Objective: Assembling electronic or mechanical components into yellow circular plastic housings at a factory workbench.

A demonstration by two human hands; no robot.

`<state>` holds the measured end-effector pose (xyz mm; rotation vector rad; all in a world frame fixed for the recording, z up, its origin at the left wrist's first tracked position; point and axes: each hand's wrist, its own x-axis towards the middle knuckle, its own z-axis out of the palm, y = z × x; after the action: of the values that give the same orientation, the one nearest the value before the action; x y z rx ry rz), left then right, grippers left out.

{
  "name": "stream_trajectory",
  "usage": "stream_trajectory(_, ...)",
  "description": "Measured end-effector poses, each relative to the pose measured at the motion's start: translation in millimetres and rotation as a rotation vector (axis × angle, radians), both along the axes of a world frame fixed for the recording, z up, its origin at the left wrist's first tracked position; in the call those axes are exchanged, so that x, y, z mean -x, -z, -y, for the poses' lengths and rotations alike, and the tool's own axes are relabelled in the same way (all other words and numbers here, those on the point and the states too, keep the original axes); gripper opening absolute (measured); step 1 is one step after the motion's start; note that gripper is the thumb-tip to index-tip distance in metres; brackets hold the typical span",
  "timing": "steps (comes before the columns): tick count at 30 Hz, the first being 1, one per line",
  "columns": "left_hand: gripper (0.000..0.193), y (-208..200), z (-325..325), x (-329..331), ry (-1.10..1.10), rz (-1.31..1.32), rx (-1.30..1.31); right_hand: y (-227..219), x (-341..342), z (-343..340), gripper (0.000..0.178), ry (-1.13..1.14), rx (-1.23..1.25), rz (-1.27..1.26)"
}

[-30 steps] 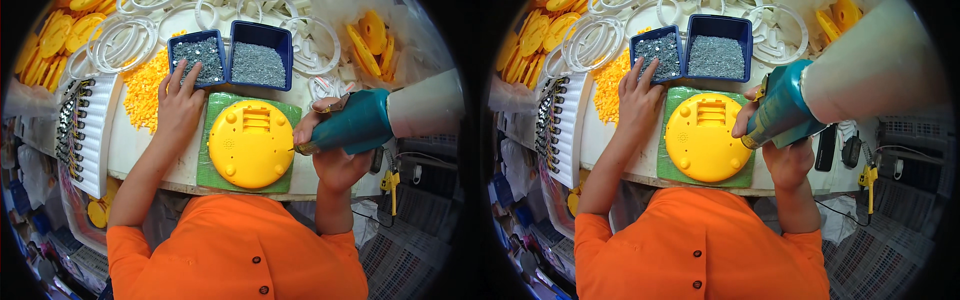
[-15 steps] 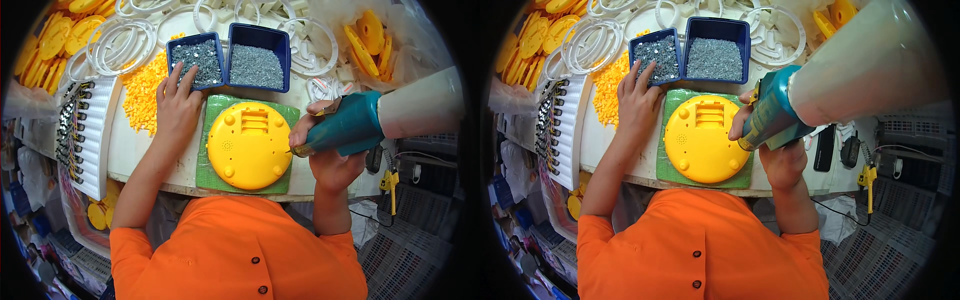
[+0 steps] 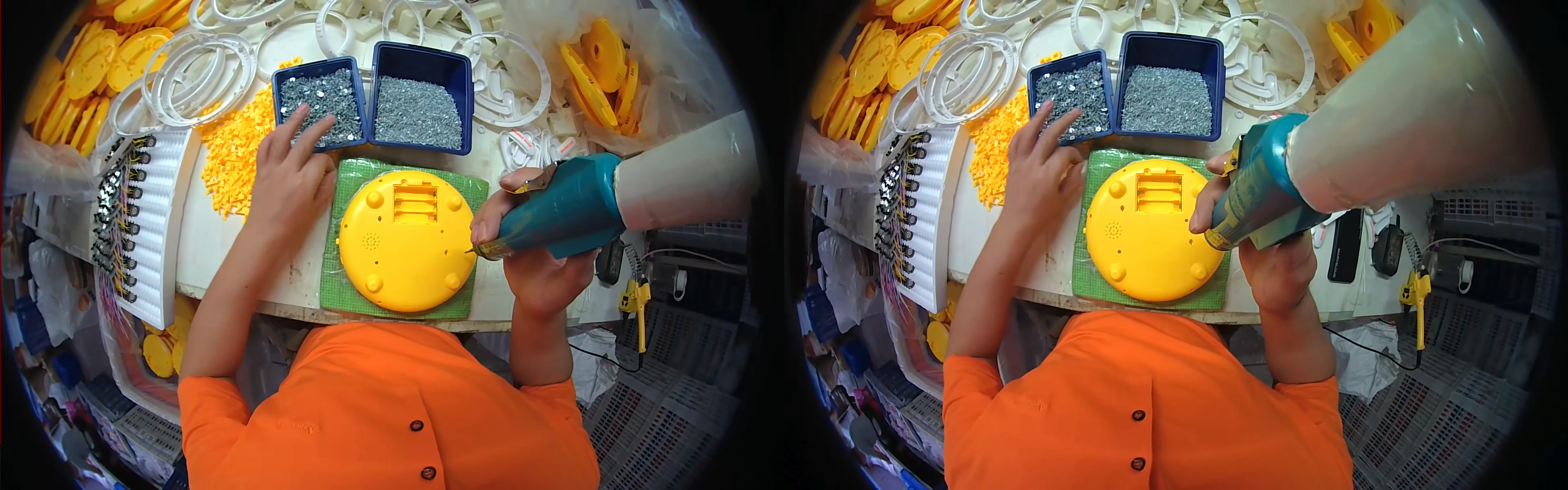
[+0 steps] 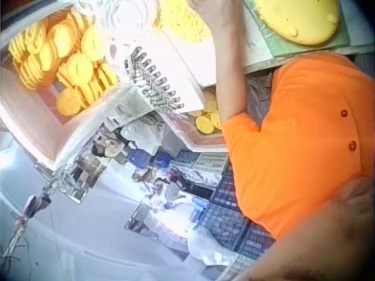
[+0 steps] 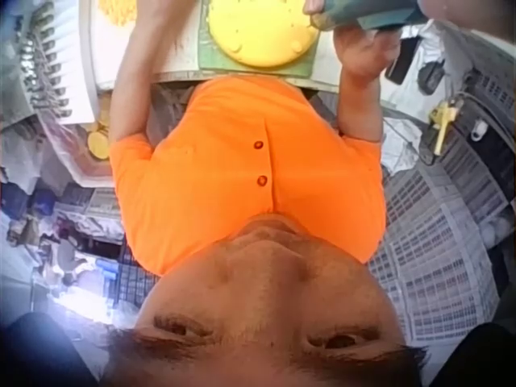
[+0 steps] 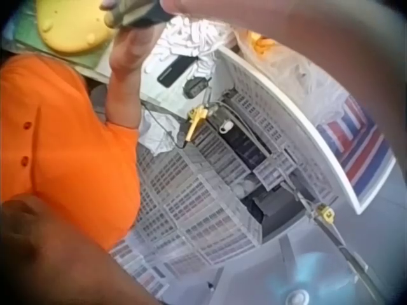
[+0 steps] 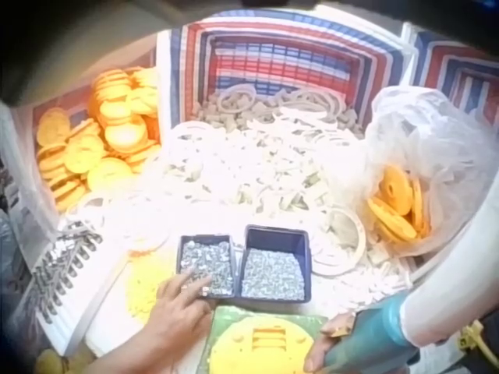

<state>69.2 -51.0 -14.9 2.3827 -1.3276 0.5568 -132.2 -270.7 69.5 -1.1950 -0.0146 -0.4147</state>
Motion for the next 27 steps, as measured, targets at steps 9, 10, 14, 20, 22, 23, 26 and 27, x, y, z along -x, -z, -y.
stream_trajectory(9,0.007,-4.5,-1.2,-45.5,-0.051,0.02,0.179,-6.6,-4.4,2.2,0.089,-0.012,0.085,0.0)
stream_trajectory(10,0.008,-3.5,-0.6,-45.5,-0.069,-0.013,0.214,-5.6,-4.5,1.7,0.089,-0.004,0.07,-0.002)
stream_trajectory(14,0.01,-7.7,9.1,-37.6,-0.081,-0.065,0.307,2.4,-7.5,-0.4,0.093,0.097,0.014,0.015)
stream_trajectory(20,0.018,-27.0,50.5,16.7,0.234,-0.444,0.273,5.6,-17.7,-4.3,0.099,0.034,-0.127,0.127)
stream_trajectory(22,0.022,-30.0,64.2,33.0,0.328,-0.519,0.158,8.2,-21.4,-10.2,0.096,0.021,-0.128,0.137)
stream_trajectory(23,0.028,-28.1,71.9,39.5,0.376,-0.47,0.1,9.7,-22.2,-11.6,0.094,0.013,-0.131,0.15)
stream_trajectory(26,0.037,-12.9,86.4,51.1,0.407,-0.382,0.028,10.4,-21.3,-14.0,0.088,0.012,-0.128,0.093)
stream_trajectory(27,0.042,-10.7,89.0,52.4,0.398,-0.341,0.008,11.4,-20.0,-14.8,0.088,0.01,-0.128,0.087)
